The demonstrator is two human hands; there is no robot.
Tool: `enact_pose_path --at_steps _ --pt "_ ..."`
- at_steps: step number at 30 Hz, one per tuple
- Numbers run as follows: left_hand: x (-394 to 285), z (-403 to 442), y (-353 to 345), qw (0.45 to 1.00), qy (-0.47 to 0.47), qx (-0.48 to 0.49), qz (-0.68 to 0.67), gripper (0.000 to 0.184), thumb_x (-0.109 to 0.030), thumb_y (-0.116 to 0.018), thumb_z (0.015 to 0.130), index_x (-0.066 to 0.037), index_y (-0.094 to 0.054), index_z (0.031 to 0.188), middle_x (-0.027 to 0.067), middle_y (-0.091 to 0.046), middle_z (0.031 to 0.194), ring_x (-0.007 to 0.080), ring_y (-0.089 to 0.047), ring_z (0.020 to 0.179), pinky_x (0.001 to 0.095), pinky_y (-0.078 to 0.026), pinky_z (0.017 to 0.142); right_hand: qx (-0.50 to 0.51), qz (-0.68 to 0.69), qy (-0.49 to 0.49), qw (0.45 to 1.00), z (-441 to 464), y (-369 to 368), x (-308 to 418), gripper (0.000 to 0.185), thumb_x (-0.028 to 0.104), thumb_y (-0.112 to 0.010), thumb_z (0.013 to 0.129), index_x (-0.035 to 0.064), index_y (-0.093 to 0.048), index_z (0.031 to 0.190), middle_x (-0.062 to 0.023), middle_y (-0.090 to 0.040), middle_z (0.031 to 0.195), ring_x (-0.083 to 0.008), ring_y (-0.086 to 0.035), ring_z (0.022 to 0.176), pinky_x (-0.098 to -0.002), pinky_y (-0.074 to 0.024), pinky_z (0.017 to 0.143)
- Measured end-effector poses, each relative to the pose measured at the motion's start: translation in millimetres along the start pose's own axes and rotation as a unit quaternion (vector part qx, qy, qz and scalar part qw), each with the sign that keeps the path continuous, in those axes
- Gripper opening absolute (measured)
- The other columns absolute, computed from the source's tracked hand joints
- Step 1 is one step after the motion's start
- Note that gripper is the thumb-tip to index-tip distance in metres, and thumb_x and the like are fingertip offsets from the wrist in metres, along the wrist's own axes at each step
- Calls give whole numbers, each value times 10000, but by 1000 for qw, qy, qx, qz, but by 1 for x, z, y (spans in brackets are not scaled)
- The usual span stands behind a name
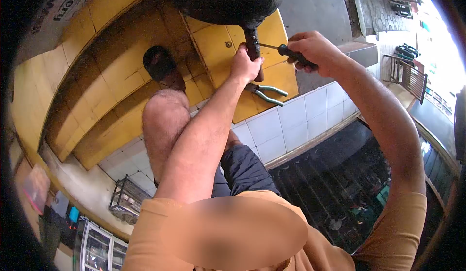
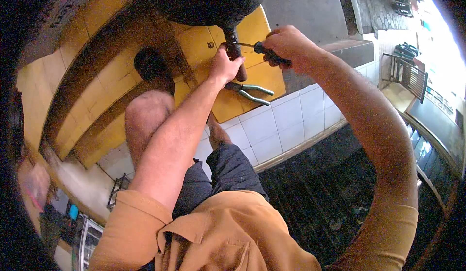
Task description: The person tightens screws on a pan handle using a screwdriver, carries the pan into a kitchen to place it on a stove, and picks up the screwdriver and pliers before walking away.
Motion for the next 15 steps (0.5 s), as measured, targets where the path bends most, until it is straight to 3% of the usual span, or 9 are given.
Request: enact_pose_path --at_steps 1,2,3,4,5,6,8,13,15 --pt "0 0 -1 1000 3 -4 -11 489 -195 -801 766 -31 -557 1158 141 -690 994 293 -681 919 402 -536 855 -66 -84 32 994 -9 3 12 296 123 -626 872 30 -638 1153 -80 -637 800 -164 -640 659 -286 -480 493" --pt "1 1 -1 1000 7 -10 -22 491 -193 -801 767 -31 -556 1160 139 -688 1005 289 -679 928 396 -535 854 -69 -83 34 994 -4 7 3 296 123 -626 872 30 -638 1153 -80 -637 800 -164 -640 659 -286 -480 493" --pt "1 0 -1 1000 4 -4 -29 485 -191 -801 769 -32 -555 1156 136 -687 1017 287 -676 946 396 -532 861 -119 -261 256 923 -9 3 13 334 78 -641 832 35 -638 1163 -105 -631 900 -167 -651 775 -298 -511 551" --pt "3 0 0 1000 6 -3 -28 485 -191 -801 769 -32 -555 1156 136 -687 1017 287 -676 946 396 -532 861 -157 -416 455 771 -18 -8 17 383 33 -656 791 41 -639 1173 -131 -625 999 -170 -662 891 -310 -543 609" --pt "2 1 0 999 0 1 -33 485 -194 -801 771 -31 -555 1155 135 -688 1014 290 -677 940 400 -533 860 -81 -437 469 763 -20 -10 7 459 -11 -704 735 53 -632 1184 -136 -560 1070 -195 -616 1003 -317 -578 743" --pt "3 2 -1 999 -6 4 -39 485 -196 -801 772 -29 -554 1154 134 -689 1010 293 -679 934 403 -534 860 -79 -437 469 764 -21 -9 1 459 -11 -704 735 53 -632 1184 -136 -560 1070 -195 -616 1003 -317 -578 743" --pt "4 2 -1 999 -2 11 -33 485 -198 -801 774 -27 -552 1154 138 -690 1005 299 -681 928 405 -535 856 -95 -633 538 548 -27 -11 -13 413 51 -725 764 43 -632 1166 -100 -523 968 -198 -599 924 -300 -595 725" --pt "1 -1 2 1000 9 10 20 485 -214 -800 779 -28 -549 1150 153 -694 994 312 -687 919 407 -539 850 -118 -634 538 542 -23 -15 -9 338 107 -726 772 16 -647 1088 -61 -513 918 -173 -579 870 -273 -598 673" --pt "0 2 2 1000 13 3 24 496 -235 -801 779 -33 -549 1156 157 -696 1001 312 -687 933 407 -537 860 -112 -633 582 498 -26 -16 -7 275 111 -737 752 20 -664 1001 -54 -516 902 -162 -571 857 -270 -594 672"
Point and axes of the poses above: each hand's wrist, its own z-axis towards the middle knuckle, its own y-axis out of the back of the hand, x = y × z, the point moved 4 cm from there along z, towards the middle knuckle
